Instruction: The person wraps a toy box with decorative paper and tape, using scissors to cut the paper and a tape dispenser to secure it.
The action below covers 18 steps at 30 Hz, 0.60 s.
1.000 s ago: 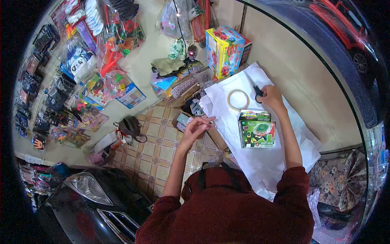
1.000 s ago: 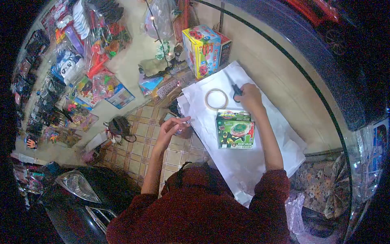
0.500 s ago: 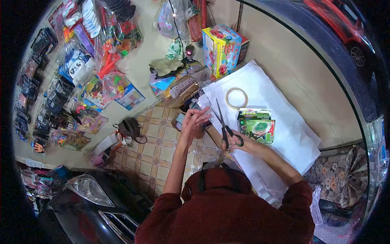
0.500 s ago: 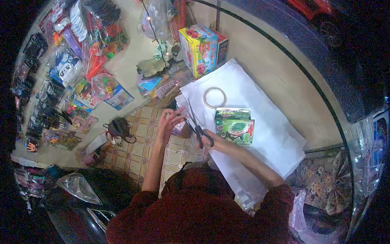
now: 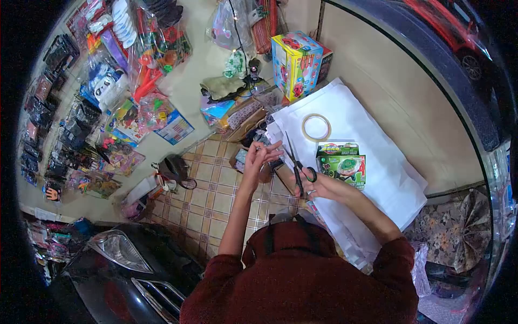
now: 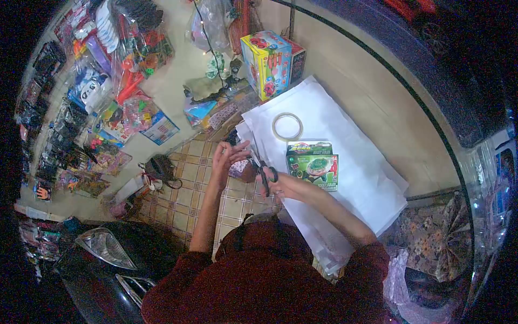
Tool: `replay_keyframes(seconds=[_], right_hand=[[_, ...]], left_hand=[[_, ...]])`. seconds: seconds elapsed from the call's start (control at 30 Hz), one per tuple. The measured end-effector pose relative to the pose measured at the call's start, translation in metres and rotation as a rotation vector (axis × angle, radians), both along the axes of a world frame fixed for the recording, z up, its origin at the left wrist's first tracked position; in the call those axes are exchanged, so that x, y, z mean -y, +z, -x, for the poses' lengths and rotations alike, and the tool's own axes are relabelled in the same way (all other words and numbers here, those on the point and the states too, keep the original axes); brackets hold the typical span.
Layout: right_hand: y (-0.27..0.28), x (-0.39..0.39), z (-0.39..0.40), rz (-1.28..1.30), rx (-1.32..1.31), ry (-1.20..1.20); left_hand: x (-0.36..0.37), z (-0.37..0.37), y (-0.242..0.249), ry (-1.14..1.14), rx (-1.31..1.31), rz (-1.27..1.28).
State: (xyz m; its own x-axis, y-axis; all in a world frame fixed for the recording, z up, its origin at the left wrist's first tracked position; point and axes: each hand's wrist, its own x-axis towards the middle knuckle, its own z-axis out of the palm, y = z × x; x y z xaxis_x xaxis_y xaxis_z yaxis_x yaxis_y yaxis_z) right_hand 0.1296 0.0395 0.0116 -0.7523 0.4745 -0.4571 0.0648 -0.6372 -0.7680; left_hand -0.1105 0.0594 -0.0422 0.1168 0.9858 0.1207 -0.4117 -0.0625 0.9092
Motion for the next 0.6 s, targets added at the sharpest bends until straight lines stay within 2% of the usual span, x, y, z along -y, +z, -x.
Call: replay_keyframes(seconds=[0.23,0.53,0.6], right_hand=[[-0.017,-0.001,0.005,-0.012,-0.090,-0.202],[-0.017,0.009,0.015,-0.006,-0.107,-0.302],[-0.023,0.011,0.011,0.055,-0.199,-0.272]], left_hand=[[0.006,-0.013,0.011,-0.068,0.162,-0.047],[0.001,-0.020,0.005,-0.170,0.330,-0.111],[-0.001,-0.021,0.004,-0.158,0.376,-0.095]])
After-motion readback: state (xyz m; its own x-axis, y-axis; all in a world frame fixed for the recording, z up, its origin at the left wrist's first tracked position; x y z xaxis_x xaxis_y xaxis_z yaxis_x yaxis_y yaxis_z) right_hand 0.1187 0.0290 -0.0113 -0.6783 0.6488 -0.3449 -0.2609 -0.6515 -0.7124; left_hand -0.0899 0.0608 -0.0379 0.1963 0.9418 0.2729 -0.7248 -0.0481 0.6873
